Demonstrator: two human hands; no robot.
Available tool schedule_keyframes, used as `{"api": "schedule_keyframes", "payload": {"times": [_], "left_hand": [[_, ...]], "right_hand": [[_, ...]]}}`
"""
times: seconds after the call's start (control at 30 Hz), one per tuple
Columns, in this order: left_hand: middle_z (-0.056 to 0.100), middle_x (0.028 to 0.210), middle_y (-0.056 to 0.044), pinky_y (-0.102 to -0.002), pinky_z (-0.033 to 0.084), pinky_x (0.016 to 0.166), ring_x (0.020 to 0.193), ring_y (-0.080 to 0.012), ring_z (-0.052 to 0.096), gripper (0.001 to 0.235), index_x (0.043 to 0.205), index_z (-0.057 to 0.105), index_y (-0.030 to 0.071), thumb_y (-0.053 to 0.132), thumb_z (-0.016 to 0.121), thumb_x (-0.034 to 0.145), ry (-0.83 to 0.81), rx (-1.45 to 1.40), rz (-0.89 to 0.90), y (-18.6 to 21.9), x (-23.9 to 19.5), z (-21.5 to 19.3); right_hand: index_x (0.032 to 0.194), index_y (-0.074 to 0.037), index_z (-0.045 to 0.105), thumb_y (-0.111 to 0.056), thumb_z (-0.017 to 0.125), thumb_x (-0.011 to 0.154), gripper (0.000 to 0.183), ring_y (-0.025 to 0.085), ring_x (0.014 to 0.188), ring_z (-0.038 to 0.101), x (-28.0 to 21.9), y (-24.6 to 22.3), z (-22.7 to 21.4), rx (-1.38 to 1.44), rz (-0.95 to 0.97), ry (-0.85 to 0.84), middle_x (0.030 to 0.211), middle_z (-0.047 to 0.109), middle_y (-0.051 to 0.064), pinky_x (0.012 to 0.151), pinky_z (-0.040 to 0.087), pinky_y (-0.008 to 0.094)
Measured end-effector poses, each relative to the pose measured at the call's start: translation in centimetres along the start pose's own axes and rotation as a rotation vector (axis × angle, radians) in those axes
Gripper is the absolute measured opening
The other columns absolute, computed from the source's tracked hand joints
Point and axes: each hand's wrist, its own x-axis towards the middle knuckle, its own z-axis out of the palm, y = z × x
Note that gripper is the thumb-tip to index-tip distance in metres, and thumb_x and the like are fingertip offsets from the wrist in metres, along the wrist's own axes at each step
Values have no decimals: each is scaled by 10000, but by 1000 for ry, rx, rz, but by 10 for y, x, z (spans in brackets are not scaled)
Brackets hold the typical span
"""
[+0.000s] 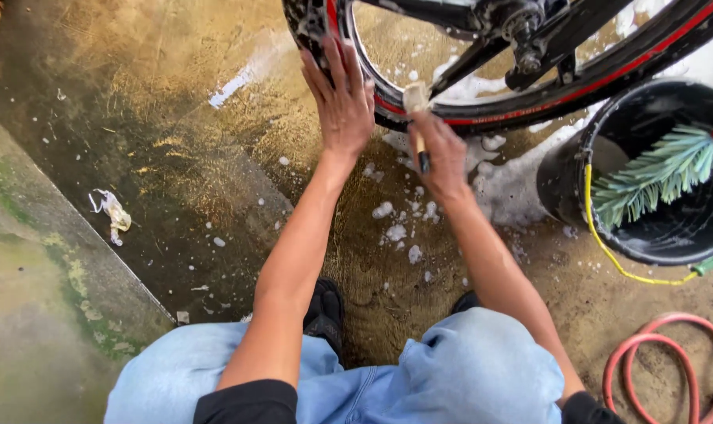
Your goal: The person scrubs the rim and spokes of a bicycle wheel with a small brush and soapy water. They then switch to a larger brush to continue scrubbing the wheel.
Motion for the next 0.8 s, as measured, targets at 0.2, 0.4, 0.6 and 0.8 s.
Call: {"api": "schedule_keyframes", "payload": {"times": [0.2, 0.4, 0.6, 0.8], "left_hand": [[-21, 1602, -288, -682, 169, 1265, 1467, -630, 111, 757, 1650, 116, 59, 469, 621, 1263, -501, 179, 130, -5, 3, -39], [-33, 1678, -270, -481, -46, 1302, 1571, -375, -39, 746, 1619, 210, -80, 132, 440, 942, -303, 57, 446, -6, -22, -27], [98, 1686, -202, -449, 42, 1295, 1565, -327, 97, 672, 1628, 283, 4, -4, 449, 976, -247, 88, 455, -8, -26, -28], [31, 1712, -148, -502, -108, 1280, 1555, -362, -45, 821, 1657, 189, 66, -150, 438, 905, -241, 225, 509, -4, -16, -29]], "right_hand": [[1249, -25, 637, -163, 649, 1011, 276, 101, 801, 682, 3, 11, -1, 771, 657, -75, 996, 712, 55, 618, 519, 217], [1083, -37, 624, 34, 645, 964, 141, 263, 853, 672, -34, 45, 2, 27, 95, 170, 973, 693, 126, 726, 603, 379], [1217, -84, 670, -74, 667, 997, 220, 148, 782, 641, 11, -13, -3, 523, 374, -79, 1046, 737, 74, 639, 546, 251], [1153, 18, 673, 44, 655, 979, 177, 169, 580, 578, -25, 38, -7, 266, 193, 150, 997, 713, 192, 390, 442, 252]]}}
